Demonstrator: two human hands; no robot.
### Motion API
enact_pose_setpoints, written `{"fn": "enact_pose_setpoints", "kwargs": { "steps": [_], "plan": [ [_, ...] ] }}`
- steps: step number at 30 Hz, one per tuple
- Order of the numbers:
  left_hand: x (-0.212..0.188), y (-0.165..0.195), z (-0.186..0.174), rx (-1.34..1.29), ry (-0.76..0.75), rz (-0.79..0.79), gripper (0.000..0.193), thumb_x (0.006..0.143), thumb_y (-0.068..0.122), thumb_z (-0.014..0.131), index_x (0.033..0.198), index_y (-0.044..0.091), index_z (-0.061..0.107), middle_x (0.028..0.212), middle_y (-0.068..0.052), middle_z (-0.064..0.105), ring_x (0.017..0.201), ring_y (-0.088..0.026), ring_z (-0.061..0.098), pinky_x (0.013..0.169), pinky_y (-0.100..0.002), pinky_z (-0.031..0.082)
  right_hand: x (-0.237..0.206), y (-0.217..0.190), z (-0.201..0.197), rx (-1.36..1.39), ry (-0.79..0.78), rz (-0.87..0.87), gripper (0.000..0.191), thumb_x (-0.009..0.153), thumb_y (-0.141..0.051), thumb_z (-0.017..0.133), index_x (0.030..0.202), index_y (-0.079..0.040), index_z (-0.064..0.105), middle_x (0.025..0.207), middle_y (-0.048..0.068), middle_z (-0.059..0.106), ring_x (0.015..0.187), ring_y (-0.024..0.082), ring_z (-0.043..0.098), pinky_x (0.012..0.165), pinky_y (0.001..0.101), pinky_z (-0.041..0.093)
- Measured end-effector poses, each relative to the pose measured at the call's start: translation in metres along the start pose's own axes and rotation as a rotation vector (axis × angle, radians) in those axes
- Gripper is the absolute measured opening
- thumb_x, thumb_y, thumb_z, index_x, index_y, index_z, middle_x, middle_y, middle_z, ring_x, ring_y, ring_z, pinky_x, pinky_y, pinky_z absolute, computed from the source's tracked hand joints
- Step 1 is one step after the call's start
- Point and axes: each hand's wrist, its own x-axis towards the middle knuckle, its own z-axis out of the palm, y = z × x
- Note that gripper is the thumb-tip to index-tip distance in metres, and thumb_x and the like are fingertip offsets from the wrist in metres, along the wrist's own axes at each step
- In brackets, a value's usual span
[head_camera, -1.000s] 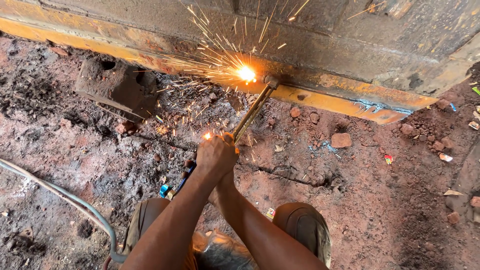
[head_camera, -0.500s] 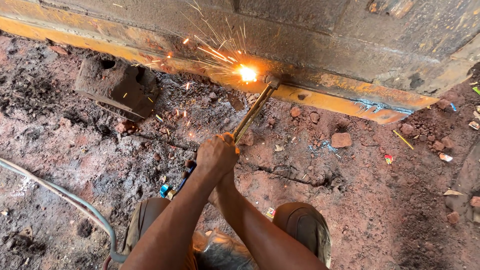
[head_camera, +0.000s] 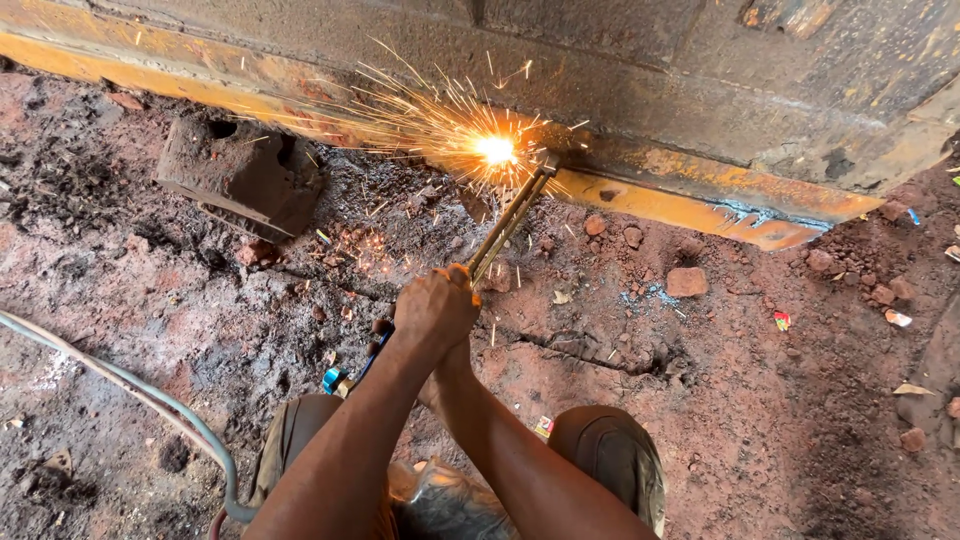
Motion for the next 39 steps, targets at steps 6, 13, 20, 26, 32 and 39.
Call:
{"fn": "enact_pose_setpoints", "kwargs": {
  "steps": [6, 13, 20, 26, 32, 39],
  "plan": [
    [0.001, -0.001, 0.003, 0.016, 0.001, -0.016, 0.033, 0.106, 0.032, 0.047, 0.118, 0.005, 0.061, 0.087, -0.009, 0.065, 0.067, -0.018, 0.059, 0.058, -0.035, 0.052, 0.004, 0.002, -0.005, -0.009, -0.026, -0.007, 0.052, 0.100, -0.057, 0.054, 0.104, -0.005, 0.062, 0.084, 0.019, 0.069, 0.060, 0.028, 0.068, 0.050, 0.0411, 0.062],
    [0.001, -0.003, 0.003, 0.079, 0.029, 0.043, 0.032, 0.107, 0.030, 0.044, 0.121, 0.005, 0.057, 0.087, -0.011, 0.063, 0.067, -0.019, 0.059, 0.058, -0.035, 0.052, 0.002, 0.004, -0.005, -0.027, -0.047, -0.005, 0.054, 0.100, -0.058, 0.053, 0.103, -0.006, 0.063, 0.084, 0.018, 0.070, 0.059, 0.028, 0.068, 0.050, 0.0409, 0.062],
    [-0.002, -0.002, 0.002, -0.026, 0.037, -0.054, 0.041, 0.109, 0.037, 0.043, 0.119, 0.001, 0.059, 0.088, -0.012, 0.062, 0.068, -0.019, 0.058, 0.059, -0.034, 0.051, 0.000, 0.004, -0.006, -0.045, -0.081, -0.016, 0.055, 0.101, -0.060, 0.053, 0.103, -0.006, 0.064, 0.083, 0.017, 0.071, 0.059, 0.028, 0.069, 0.049, 0.0407, 0.062],
    [-0.003, 0.000, 0.001, -0.048, -0.001, -0.082, 0.042, 0.105, 0.038, 0.047, 0.116, -0.001, 0.061, 0.089, -0.011, 0.063, 0.065, -0.017, 0.056, 0.056, -0.034, 0.050, -0.002, 0.001, -0.007, -0.093, -0.073, -0.023, 0.052, 0.103, -0.056, 0.048, 0.103, -0.006, 0.063, 0.085, 0.017, 0.071, 0.062, 0.030, 0.070, 0.050, 0.0408, 0.061],
    [0.002, -0.002, 0.004, 0.054, 0.039, -0.018, 0.037, 0.103, 0.035, 0.051, 0.122, 0.004, 0.059, 0.092, -0.010, 0.063, 0.067, -0.018, 0.056, 0.057, -0.034, 0.052, 0.002, 0.002, -0.010, -0.085, -0.097, -0.020, 0.054, 0.105, -0.056, 0.047, 0.105, -0.004, 0.063, 0.085, 0.017, 0.071, 0.062, 0.029, 0.070, 0.053, 0.0406, 0.062],
    [-0.001, 0.000, 0.000, 0.007, -0.023, -0.061, 0.034, 0.107, 0.032, 0.048, 0.126, 0.007, 0.059, 0.098, -0.012, 0.066, 0.073, -0.019, 0.061, 0.062, -0.035, 0.053, 0.005, 0.004, -0.012, -0.085, -0.108, -0.032, 0.056, 0.104, -0.059, 0.047, 0.109, -0.005, 0.061, 0.088, 0.018, 0.070, 0.063, 0.028, 0.069, 0.052, 0.0401, 0.061]
  ]
}}
